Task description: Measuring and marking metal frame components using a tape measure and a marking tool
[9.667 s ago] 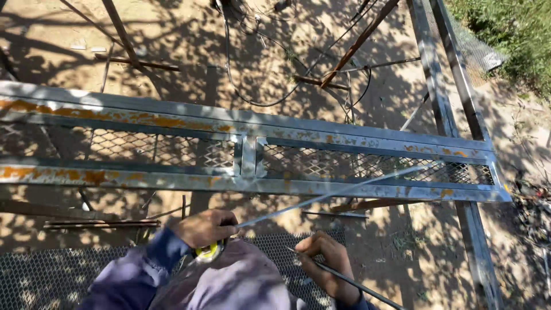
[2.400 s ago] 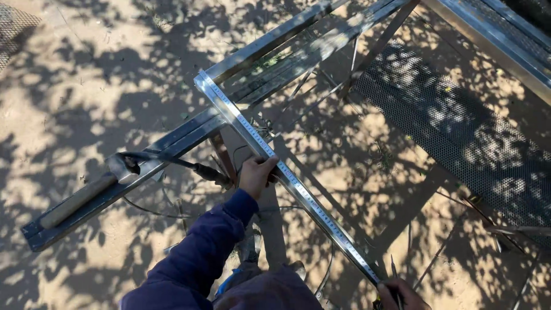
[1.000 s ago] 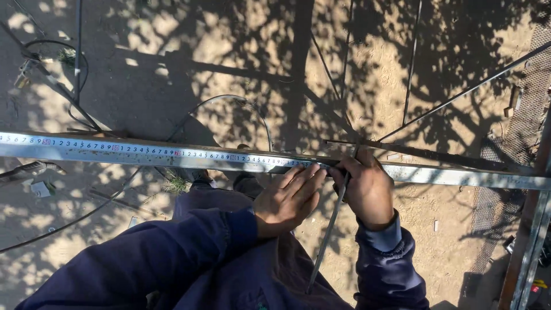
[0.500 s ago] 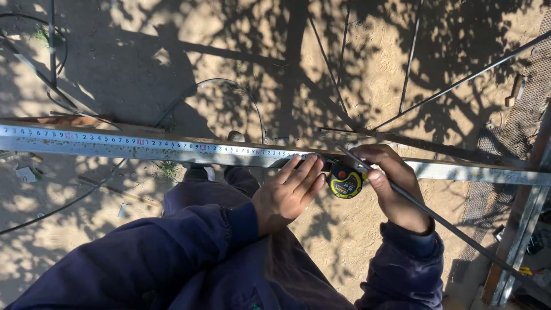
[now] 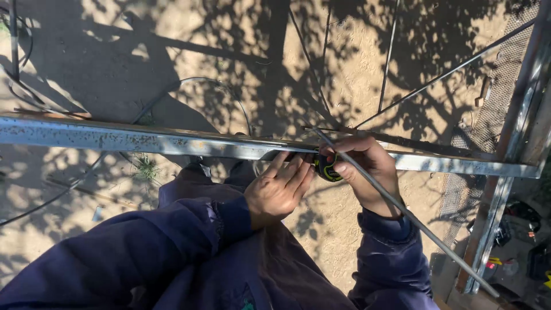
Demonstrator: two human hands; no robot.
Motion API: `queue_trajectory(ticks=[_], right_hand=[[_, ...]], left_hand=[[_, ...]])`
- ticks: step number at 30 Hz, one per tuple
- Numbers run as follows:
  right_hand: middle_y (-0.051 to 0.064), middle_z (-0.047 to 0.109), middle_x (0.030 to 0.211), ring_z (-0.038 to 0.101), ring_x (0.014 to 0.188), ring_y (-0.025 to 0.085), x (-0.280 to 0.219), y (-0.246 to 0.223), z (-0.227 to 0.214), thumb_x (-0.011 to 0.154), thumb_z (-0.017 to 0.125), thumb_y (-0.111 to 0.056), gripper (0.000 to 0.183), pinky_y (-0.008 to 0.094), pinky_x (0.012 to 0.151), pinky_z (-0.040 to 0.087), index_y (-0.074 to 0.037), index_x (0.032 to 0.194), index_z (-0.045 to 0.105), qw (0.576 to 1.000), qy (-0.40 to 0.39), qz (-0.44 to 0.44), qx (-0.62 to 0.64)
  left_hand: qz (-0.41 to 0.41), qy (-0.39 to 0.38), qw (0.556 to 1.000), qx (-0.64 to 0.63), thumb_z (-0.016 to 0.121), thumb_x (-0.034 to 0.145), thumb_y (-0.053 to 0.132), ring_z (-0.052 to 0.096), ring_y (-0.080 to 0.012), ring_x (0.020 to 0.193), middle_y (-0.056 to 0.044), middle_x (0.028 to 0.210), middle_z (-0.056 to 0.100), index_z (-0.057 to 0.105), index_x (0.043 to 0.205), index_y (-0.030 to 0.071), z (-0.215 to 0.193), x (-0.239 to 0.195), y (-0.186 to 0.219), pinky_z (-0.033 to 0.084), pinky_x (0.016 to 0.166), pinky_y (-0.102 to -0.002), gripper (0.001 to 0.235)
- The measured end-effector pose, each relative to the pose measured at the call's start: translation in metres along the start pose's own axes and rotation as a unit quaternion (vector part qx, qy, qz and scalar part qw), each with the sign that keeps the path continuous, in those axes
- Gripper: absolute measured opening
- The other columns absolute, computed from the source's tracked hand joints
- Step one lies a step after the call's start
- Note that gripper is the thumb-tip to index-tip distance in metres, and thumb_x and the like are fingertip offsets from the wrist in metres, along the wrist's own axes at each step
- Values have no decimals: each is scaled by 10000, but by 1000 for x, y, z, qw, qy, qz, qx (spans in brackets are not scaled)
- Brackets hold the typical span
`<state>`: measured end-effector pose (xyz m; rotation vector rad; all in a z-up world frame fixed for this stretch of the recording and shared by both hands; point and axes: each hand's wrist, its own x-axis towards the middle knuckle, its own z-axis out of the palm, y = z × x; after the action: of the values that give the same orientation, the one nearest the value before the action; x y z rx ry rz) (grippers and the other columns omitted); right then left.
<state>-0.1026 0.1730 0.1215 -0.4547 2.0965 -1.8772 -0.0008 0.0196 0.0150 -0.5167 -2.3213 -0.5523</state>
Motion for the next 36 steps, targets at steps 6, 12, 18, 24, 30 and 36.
queue_trajectory(ticks=[6,12,18,24,30,36], right_hand=[[110,745,1133,704,1057,364,21,27,-13,905,788,-320,298,469,919,549,-159,1145,714,916,-183,-95,-345],[-2,698,906,688,867,256,27,58,-39,936,734,-223,117,368,739,563,-236,1051,744,893,-193,-96,-395],[201,672,998,655,967,447,17,51,-44,1000,671,-157,121,634,798,555,-71,1082,652,795,-203,-178,-543],[53,606,971,610,908,185,37,27,-52,1023,547,-127,119,320,830,475,-144,1114,473,916,-283,-63,-276],[26,775,1028,726,1055,321,49,33,-74,976,658,-265,198,457,859,579,-235,1153,742,872,-297,2,-389],[217,797,1030,769,1064,323,37,-15,-82,942,499,-353,558,464,908,588,11,1342,636,966,-196,78,-147]], left_hand=[[-4,16,999,43,502,1002,99,701,-366,1051,-212,1032,681,693,987,3,23,6,15,475,1102,-610,214],[-10,20,999,35,530,1002,164,714,-236,1003,-83,938,709,722,904,62,10,27,23,523,1093,-485,238],[-27,20,999,40,536,1016,132,670,-310,1244,-160,1330,687,692,1189,88,-14,54,18,504,1095,-491,237],[-44,12,999,5,378,1043,81,633,-380,1312,-213,1393,650,592,1356,53,16,34,21,401,1161,-570,380],[-68,-44,997,11,327,1047,50,539,-398,1399,-248,1465,580,528,1445,18,25,27,23,352,1195,-583,447],[-87,-55,995,-10,298,1062,35,512,-377,1429,-250,1519,528,568,1384,-23,33,27,24,357,1203,-577,425]])
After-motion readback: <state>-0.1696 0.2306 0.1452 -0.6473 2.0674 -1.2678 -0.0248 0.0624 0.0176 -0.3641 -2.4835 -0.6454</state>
